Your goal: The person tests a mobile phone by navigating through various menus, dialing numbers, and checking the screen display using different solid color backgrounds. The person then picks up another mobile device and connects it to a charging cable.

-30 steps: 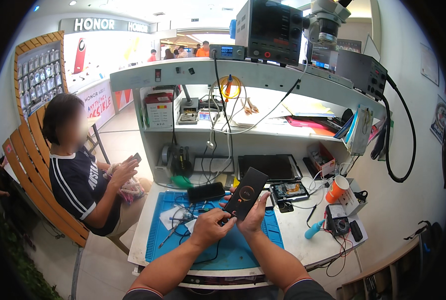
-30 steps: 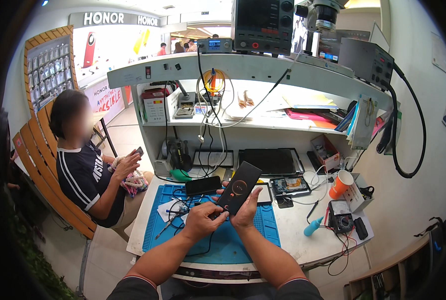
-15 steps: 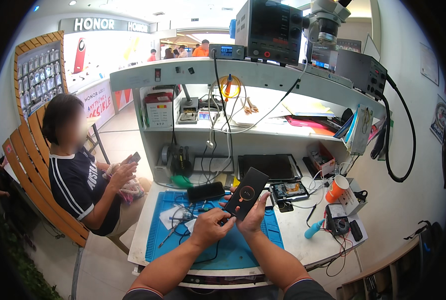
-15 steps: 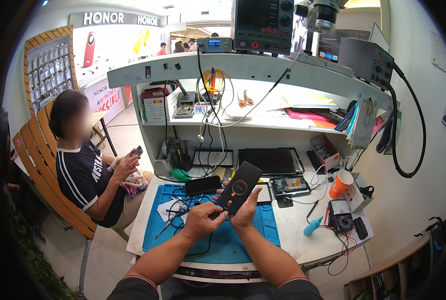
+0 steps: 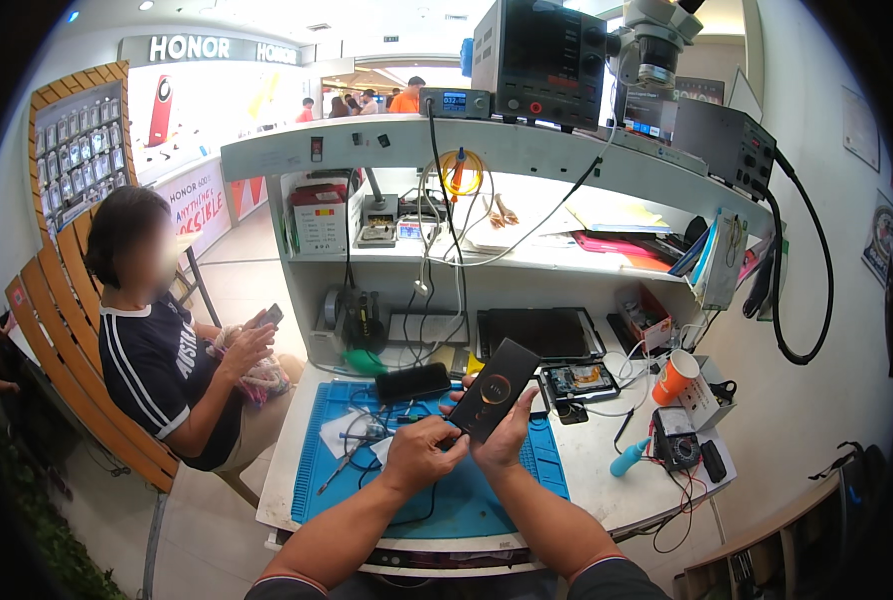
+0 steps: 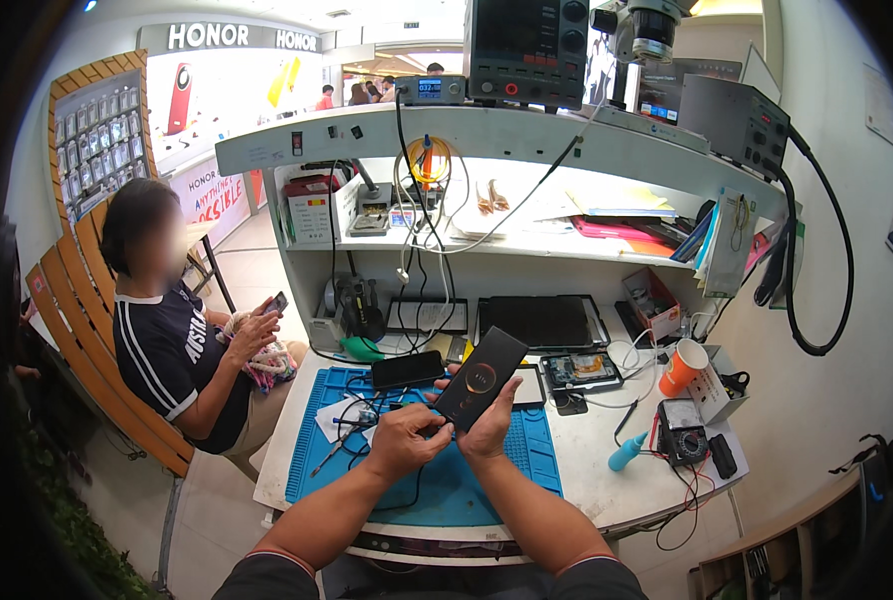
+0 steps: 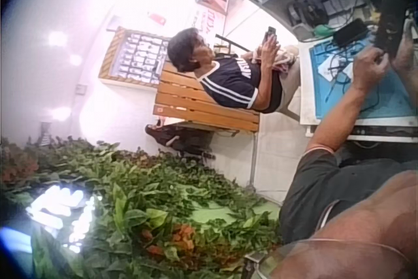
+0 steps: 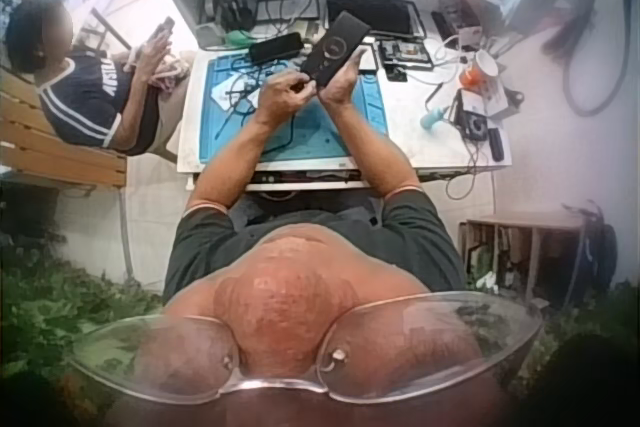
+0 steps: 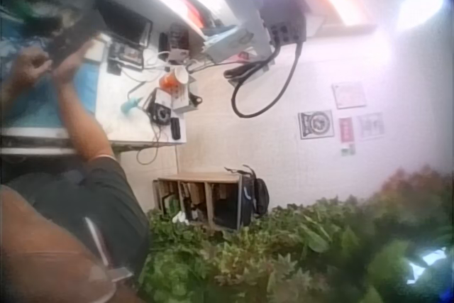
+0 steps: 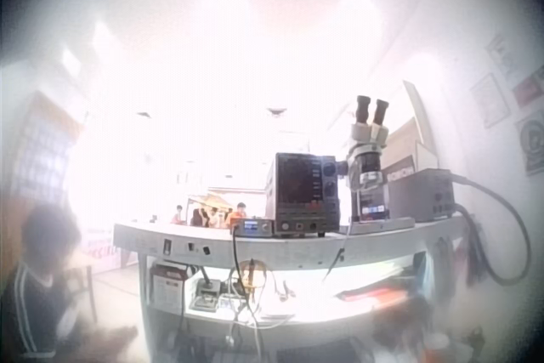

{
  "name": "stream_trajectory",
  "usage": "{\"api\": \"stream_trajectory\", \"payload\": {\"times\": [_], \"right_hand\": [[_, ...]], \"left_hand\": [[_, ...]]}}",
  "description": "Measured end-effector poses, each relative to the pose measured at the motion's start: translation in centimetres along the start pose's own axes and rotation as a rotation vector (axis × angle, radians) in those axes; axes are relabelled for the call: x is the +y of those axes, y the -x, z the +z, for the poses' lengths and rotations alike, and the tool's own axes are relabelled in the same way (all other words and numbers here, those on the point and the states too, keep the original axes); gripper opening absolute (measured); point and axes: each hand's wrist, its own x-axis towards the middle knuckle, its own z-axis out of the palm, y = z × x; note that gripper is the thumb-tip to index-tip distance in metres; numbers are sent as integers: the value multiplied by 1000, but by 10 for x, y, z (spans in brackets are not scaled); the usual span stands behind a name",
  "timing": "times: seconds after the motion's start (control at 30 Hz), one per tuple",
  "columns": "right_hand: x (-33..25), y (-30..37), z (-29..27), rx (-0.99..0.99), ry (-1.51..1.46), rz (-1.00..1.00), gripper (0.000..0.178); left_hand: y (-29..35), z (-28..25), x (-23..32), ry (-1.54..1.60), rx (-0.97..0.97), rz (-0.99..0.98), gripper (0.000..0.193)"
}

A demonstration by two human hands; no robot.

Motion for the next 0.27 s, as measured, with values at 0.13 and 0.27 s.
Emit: {"api": "stream_trajectory", "payload": {"times": [0.13,0.27], "right_hand": [[3,-1,-4,1,-20,22,94],[3,-1,-4,14,-10,31,95]], "left_hand": [[0,2,-1,18,-4,-20,18],[2,3,-7,8,-33,-43,18]]}}
